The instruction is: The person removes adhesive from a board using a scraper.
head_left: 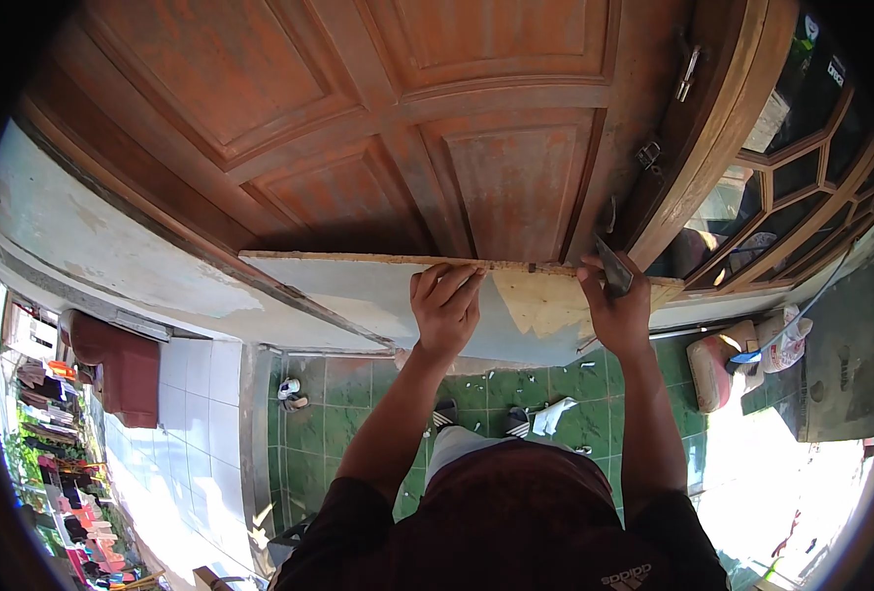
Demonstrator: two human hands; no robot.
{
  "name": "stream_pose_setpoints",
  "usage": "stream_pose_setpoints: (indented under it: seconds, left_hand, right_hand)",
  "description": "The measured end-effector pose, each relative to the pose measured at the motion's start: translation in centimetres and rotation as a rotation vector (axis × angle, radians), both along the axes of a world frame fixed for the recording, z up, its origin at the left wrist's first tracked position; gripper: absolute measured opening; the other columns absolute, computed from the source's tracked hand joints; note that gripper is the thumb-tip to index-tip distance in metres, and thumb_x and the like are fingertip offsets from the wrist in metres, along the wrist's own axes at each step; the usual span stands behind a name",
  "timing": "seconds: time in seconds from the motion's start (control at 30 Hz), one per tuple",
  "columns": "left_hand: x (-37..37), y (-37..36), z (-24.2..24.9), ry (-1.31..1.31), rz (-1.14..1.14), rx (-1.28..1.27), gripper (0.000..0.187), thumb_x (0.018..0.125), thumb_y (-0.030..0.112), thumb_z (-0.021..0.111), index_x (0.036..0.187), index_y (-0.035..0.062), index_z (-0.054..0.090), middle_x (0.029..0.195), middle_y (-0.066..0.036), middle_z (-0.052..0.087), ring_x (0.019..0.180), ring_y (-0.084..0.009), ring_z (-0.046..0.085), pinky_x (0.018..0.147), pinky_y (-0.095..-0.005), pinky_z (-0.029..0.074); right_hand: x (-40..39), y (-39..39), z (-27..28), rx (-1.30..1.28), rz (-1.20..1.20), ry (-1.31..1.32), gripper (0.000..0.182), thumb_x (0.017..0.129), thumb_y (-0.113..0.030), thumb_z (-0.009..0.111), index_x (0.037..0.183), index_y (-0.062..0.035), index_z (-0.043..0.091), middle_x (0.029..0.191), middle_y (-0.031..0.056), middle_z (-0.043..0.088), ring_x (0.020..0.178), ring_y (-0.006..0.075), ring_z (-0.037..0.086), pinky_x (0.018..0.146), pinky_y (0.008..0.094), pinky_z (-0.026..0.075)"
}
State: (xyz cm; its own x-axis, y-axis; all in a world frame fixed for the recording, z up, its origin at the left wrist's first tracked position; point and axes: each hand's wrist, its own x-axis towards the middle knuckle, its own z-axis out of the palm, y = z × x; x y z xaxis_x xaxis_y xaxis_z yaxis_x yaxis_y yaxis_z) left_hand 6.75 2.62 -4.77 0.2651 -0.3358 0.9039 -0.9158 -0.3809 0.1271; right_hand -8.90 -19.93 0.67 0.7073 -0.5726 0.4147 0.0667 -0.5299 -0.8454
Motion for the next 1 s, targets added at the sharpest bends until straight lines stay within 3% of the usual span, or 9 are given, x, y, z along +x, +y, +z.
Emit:
stream_pose_setpoints:
  seconds: [0.33, 0.53, 0.57, 0.7, 0.8, 1.0]
  left_hand:
    - [-1.9, 1.1, -1.9, 0.017, 0.093, 0.083, 0.022, 0.081, 0.007, 0.086, 0.1, 0.017, 0.083, 0.105, 0.002, 0.069, 0.102, -0.0247, 0.062, 0.089, -0.0422, 0.043]
    - [-4.0, 1.9, -4.2, 0.079, 0.077, 0.144, 0.023, 0.082, 0.007, 0.08, 0.104, 0.0162, 0.082, 0.115, 0.004, 0.072, 0.112, -0.0227, 0.064, 0.086, -0.0418, 0.044]
    - [-4.6, 2.3, -4.6, 0.127, 0.068, 0.188, 0.018, 0.085, 0.009, 0.083, 0.101, 0.0158, 0.081, 0.121, 0.004, 0.077, 0.118, -0.0259, 0.065, 0.092, -0.0414, 0.045]
    - [-5.7, 3.3, -6.1, 0.231, 0.056, 0.324, 0.016, 0.088, 0.009, 0.077, 0.102, 0.0148, 0.079, 0.138, 0.005, 0.076, 0.132, -0.0251, 0.061, 0.093, -0.0418, 0.045]
    - [-6.2, 3.9, -7.5, 0.234, 0.015, 0.396, 0.022, 0.088, 0.01, 0.076, 0.11, 0.0156, 0.077, 0.142, 0.008, 0.073, 0.132, -0.0225, 0.061, 0.09, -0.0419, 0.047]
    - [-9.2, 6.3, -14.2, 0.426, -0.009, 0.584, 0.02, 0.087, 0.009, 0.075, 0.107, 0.0138, 0.076, 0.135, 0.006, 0.077, 0.134, -0.0258, 0.062, 0.095, -0.0425, 0.048]
  right_hand:
    - [0.3, -0.1, -0.6, 0.027, -0.002, -0.05, 0.019, 0.098, -0.014, 0.08, 0.112, 0.0001, 0.079, 0.085, 0.0061, 0.074, 0.059, 0.01, 0.052, 0.056, 0.0318, 0.041]
    - [0.3, 0.1, 0.1, -0.008, -0.035, -0.013, 0.021, 0.099, -0.016, 0.081, 0.111, 0.0002, 0.079, 0.08, 0.0047, 0.074, 0.056, 0.0078, 0.045, 0.054, 0.0311, 0.039]
    - [0.4, 0.0, 0.0, -0.018, -0.035, -0.024, 0.02, 0.099, -0.016, 0.081, 0.111, 0.0001, 0.079, 0.08, 0.0045, 0.073, 0.055, 0.0074, 0.044, 0.054, 0.0309, 0.038]
    - [0.5, 0.0, -0.3, -0.015, -0.026, -0.046, 0.019, 0.098, -0.015, 0.081, 0.11, -0.0003, 0.079, 0.078, 0.0035, 0.072, 0.055, 0.0058, 0.042, 0.052, 0.0302, 0.036]
    - [0.5, -0.1, -0.7, 0.008, -0.03, -0.05, 0.018, 0.098, -0.014, 0.081, 0.11, -0.0006, 0.079, 0.078, 0.0028, 0.072, 0.055, 0.0051, 0.042, 0.052, 0.03, 0.036]
    - [0.6, 0.2, -0.3, 0.007, -0.043, -0.045, 0.017, 0.097, -0.013, 0.082, 0.109, -0.0008, 0.079, 0.079, 0.0025, 0.073, 0.055, 0.0047, 0.042, 0.052, 0.0297, 0.035]
